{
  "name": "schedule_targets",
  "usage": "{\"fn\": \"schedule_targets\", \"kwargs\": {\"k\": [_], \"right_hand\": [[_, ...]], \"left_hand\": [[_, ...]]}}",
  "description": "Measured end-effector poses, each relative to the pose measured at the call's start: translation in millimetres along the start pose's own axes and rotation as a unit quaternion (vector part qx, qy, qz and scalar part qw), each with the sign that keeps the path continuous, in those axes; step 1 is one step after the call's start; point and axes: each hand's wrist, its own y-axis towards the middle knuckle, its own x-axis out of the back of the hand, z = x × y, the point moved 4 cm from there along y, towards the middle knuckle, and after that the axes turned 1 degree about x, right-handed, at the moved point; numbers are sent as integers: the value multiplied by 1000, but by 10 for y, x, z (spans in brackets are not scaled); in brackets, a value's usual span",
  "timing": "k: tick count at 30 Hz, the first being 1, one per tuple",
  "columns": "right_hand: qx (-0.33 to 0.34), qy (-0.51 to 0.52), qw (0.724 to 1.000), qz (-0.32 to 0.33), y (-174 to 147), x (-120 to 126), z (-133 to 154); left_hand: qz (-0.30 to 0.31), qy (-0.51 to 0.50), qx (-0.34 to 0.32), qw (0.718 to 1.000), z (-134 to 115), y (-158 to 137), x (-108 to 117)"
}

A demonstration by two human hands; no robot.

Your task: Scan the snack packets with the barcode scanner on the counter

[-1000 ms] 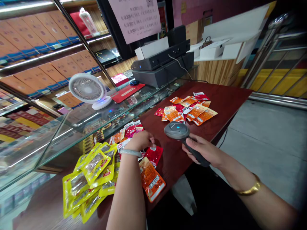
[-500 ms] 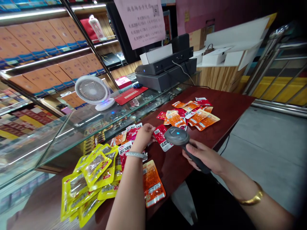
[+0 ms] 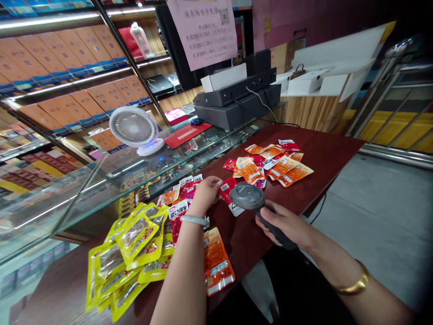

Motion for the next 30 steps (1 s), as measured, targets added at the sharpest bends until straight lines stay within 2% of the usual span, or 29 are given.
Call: {"fn": "schedule_targets", "kwargs": {"k": [3, 7, 12, 16, 19, 21, 23, 25, 30], "right_hand": [[0, 12, 1000, 3, -9, 3, 0], [0, 21, 1000, 5, 2, 3, 19], [3, 28, 1000, 0, 0, 33, 28], [6, 25, 1000, 4, -25, 62, 13], [10, 23, 1000, 3, -33, 68, 0], [10, 22, 1000, 3, -31, 65, -2], [7, 20, 1000, 3, -29, 61, 3], [5, 20, 1000, 0, -30, 60, 9], [-3, 22, 1000, -1, -6, 29, 7]], "left_hand": [[-21, 27, -3, 999, 45, 21, 75], [-18, -101, 29, 994, 32, 3, 72], [-22, -256, 16, 966, -59, -32, -51], [-11, -299, 1, 954, -79, -38, -78], [-15, -328, 18, 944, -74, -45, -75], [16, -353, 29, 935, -91, -56, -122], [54, -360, 34, 931, -117, -71, -189], [60, -340, 39, 937, -127, -81, -225], [-1, -253, 18, 967, -74, -38, -103]]}}
